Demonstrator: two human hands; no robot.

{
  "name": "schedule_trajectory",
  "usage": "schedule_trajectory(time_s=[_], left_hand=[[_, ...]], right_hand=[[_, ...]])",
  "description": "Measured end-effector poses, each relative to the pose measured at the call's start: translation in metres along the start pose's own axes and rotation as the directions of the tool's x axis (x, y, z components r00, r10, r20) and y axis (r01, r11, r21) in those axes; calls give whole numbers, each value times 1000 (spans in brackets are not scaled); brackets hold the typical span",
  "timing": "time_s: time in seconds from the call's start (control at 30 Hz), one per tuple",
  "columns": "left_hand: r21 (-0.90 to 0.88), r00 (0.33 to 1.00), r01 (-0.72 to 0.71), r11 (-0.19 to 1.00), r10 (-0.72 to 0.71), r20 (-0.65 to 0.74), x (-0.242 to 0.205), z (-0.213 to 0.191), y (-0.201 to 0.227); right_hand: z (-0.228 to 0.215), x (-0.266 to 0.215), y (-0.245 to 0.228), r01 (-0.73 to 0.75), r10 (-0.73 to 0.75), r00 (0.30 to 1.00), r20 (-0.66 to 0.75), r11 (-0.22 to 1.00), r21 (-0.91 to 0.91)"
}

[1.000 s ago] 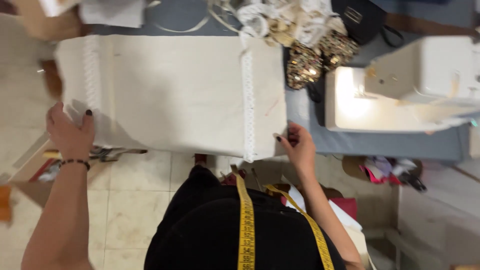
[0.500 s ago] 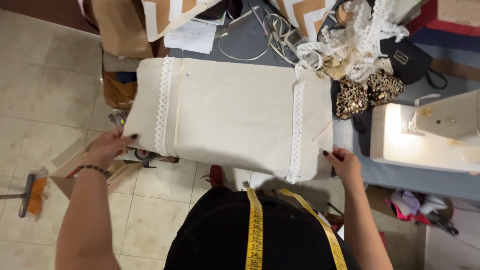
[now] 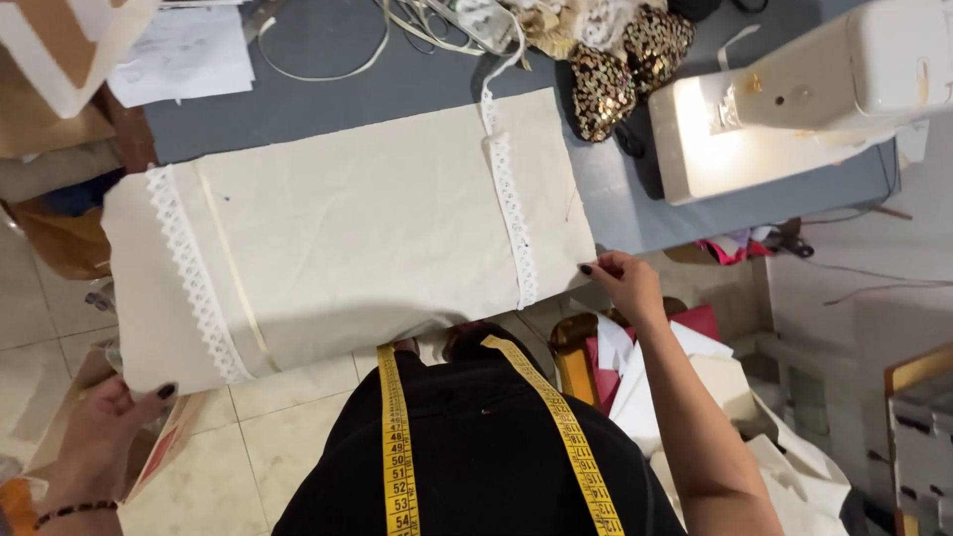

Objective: Measuring and pinning lace trim onto a piece of fabric on a workbench in preparation for sewing.

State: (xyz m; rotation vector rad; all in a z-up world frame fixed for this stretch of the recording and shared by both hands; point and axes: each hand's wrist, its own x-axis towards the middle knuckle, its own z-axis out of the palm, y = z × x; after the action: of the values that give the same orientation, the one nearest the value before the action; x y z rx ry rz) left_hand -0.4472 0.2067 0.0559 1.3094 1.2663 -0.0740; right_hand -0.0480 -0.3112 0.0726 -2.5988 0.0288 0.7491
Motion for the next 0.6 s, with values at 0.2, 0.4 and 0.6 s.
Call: schedule_trajectory(time_s=[0.2,0.4,0.6], left_hand=[[84,998,13,996,-8,-57,44,-20,-53],[672,834,-179,719,473,-284,14,7,6],[410,647,-699,586,762,13,35,185,132]], right_hand=[[-4,-10,-9,-57,57,998,15,998,11],[1,8,21,257,-273,933,-233,961,-98],[24,28,-19,834,-833,519,-192,542,-99]])
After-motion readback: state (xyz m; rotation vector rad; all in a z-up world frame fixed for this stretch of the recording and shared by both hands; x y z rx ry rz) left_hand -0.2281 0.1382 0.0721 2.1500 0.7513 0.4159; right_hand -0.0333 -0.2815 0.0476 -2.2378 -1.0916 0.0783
